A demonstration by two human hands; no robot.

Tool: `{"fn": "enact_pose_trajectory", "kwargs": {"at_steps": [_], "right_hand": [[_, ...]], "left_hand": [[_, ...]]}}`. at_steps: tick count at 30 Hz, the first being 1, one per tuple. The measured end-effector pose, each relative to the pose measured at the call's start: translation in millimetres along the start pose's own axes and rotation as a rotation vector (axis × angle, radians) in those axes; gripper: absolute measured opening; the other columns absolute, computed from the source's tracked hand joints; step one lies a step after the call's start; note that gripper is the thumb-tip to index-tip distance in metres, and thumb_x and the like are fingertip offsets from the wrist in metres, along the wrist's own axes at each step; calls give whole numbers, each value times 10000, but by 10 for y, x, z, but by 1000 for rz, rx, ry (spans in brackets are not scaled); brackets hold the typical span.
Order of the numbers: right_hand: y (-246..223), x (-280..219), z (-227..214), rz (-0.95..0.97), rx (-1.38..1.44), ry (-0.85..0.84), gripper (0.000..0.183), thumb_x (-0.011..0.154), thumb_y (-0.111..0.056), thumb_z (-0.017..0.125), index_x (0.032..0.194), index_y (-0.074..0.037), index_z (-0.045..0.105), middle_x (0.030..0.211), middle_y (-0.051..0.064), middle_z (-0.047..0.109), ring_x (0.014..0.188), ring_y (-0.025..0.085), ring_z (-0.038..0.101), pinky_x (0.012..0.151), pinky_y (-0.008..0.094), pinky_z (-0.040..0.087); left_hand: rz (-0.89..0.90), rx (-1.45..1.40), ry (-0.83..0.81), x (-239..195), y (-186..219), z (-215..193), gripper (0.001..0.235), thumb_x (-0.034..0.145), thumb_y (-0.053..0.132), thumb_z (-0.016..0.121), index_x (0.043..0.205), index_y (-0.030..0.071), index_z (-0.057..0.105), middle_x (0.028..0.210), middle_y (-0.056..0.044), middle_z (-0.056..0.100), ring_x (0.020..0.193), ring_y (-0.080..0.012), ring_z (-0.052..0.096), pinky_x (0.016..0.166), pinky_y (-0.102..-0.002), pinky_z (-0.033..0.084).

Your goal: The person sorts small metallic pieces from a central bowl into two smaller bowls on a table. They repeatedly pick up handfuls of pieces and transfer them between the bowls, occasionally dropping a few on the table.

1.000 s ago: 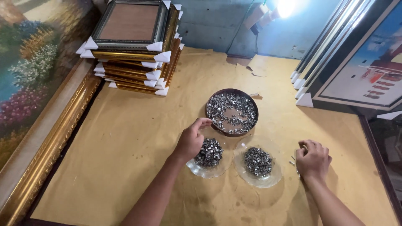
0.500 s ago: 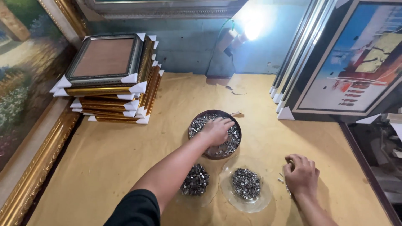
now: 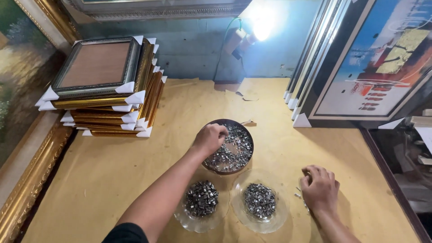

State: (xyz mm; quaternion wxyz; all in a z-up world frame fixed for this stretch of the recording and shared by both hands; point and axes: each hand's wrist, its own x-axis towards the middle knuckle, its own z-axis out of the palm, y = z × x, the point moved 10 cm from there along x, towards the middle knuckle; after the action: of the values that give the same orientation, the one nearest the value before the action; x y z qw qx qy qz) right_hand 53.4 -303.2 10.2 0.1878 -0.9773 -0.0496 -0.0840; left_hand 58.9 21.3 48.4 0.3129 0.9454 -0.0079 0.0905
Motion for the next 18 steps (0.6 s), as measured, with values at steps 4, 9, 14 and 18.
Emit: {"fn": "enact_pose_trajectory", "kwargs": {"at_steps": [4,9,14,18], "right_hand": [[-3,2,-1,40,7,-44,273,753,-190,463,955,-184,646,1100,-7,596,1078,215,453,895,408,343],[7,5,2,24,2,-23,261,744,-198,473,939,-192,647,1096,-17,596,1078,214,456,881,412,350],[3,-2,-4,20,9,-26,258,749,-186,467,936,-188,644,1098,-20,594,1083,208,453,885,413,343],[26,11,26,31,-6,-35,258,747,-190,461,931,-203,642,1095,-36,595,1081,199,451,865,409,359]], "left_hand": [[-62,41,-50,150,-54,246,121,783,86,591,859,110,682,878,-73,668,832,-216,613,705,-344,519],[-99,289,-116,190,-82,450,67,777,193,660,827,160,691,815,-32,657,798,-212,545,620,-359,496],[-78,294,-97,172,-57,438,67,811,164,595,776,116,627,798,-32,607,853,-243,503,600,-385,496],[18,308,-105,241,-25,616,297,768,28,595,988,218,656,869,-17,617,783,-191,501,608,-286,495]]}}
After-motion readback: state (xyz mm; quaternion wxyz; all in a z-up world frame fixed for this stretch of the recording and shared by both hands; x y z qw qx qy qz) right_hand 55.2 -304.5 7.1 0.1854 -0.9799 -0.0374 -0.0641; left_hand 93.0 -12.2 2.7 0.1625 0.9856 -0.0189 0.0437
